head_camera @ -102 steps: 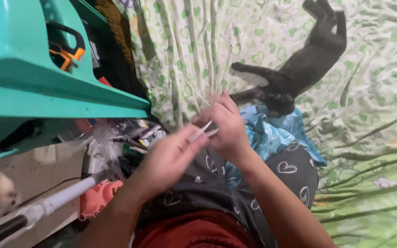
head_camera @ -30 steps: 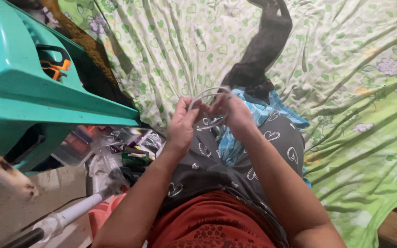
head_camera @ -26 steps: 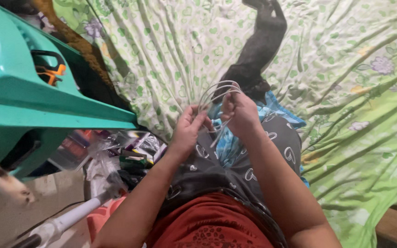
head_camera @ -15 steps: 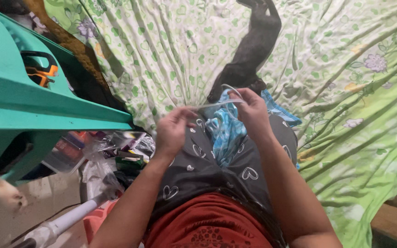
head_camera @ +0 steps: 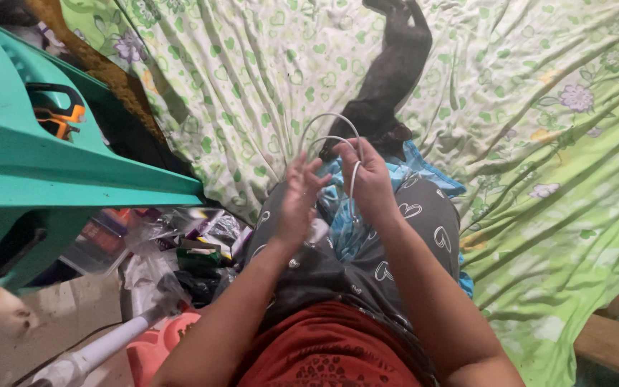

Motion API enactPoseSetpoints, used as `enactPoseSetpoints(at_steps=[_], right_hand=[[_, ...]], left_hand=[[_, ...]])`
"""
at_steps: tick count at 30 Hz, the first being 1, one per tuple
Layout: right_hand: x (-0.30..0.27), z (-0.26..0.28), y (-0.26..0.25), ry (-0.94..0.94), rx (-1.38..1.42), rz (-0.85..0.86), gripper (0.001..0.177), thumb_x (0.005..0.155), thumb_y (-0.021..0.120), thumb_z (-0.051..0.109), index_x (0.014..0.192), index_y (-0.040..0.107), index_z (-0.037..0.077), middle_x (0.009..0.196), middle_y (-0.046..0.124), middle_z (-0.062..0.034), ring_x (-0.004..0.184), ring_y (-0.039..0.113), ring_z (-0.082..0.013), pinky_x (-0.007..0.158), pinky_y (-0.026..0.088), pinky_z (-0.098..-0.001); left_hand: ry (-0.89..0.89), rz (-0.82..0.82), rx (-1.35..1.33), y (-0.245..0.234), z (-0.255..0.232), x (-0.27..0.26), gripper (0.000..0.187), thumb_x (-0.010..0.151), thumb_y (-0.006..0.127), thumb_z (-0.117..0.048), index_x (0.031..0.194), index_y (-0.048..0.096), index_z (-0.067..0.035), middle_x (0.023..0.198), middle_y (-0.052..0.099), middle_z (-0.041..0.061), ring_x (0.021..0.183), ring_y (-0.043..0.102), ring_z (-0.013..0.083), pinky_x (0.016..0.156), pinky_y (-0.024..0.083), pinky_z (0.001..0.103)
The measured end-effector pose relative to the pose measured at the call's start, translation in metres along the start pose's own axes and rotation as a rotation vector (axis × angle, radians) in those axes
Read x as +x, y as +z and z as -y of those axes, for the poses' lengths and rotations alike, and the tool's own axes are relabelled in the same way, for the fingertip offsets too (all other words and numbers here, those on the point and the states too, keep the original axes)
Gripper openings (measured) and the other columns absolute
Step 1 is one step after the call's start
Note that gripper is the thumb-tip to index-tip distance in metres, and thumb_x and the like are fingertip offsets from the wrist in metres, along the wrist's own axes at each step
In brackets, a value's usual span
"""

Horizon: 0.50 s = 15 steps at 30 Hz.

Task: The person sits on a bed and organizes various items, including a pink bowl, a purple box, a white cable, a cloth, a lint roller, and a pink tray. The person also pets a black cat and a dog is visible nearby.

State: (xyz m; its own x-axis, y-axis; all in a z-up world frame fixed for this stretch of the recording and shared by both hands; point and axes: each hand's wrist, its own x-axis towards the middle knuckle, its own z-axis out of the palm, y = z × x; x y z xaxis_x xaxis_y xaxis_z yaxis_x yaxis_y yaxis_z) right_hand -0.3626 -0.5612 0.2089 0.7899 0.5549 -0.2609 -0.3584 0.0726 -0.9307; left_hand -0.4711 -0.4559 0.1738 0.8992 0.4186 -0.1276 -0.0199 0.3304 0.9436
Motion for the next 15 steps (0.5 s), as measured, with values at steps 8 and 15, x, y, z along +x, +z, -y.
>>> enactPoseSetpoints(at_steps=[8, 15], right_hand=[[-0.001, -0.009, 0.001, -0.227, -0.333, -0.105, 0.020, 0.106, 0.062, 0.025, 0.107, 0.065, 0.006, 0.075, 0.055, 0.0089, 0.065, 0.045, -0.0004, 0.055, 0.037, -0.0205], [0.003, 0.019, -0.013, -0.236, -0.582, 0.029, 0.022, 0.107, 0.061, 0.025, 0.107, 0.065, 0.004, 0.084, 0.064, 0.0022, 0.077, 0.056, -0.0050, 0.067, 0.048, -0.0250]], left_hand=[[0.011, -0.019, 0.461, -0.002, -0.032, -0.005, 0.136, 0.063, 0.084, -0.063, 0.168, 0.014, -0.011, 0.149, 0.039, 0.026, 0.129, 0.055, 0.0380, 0.109, 0.050, 0.046], [0.049, 0.095, 0.168, -0.026, -0.044, 0.005, 0.125, 0.074, 0.086, -0.049, 0.168, 0.015, -0.008, 0.167, 0.025, 0.020, 0.157, 0.026, 0.0339, 0.125, 0.027, 0.047]])
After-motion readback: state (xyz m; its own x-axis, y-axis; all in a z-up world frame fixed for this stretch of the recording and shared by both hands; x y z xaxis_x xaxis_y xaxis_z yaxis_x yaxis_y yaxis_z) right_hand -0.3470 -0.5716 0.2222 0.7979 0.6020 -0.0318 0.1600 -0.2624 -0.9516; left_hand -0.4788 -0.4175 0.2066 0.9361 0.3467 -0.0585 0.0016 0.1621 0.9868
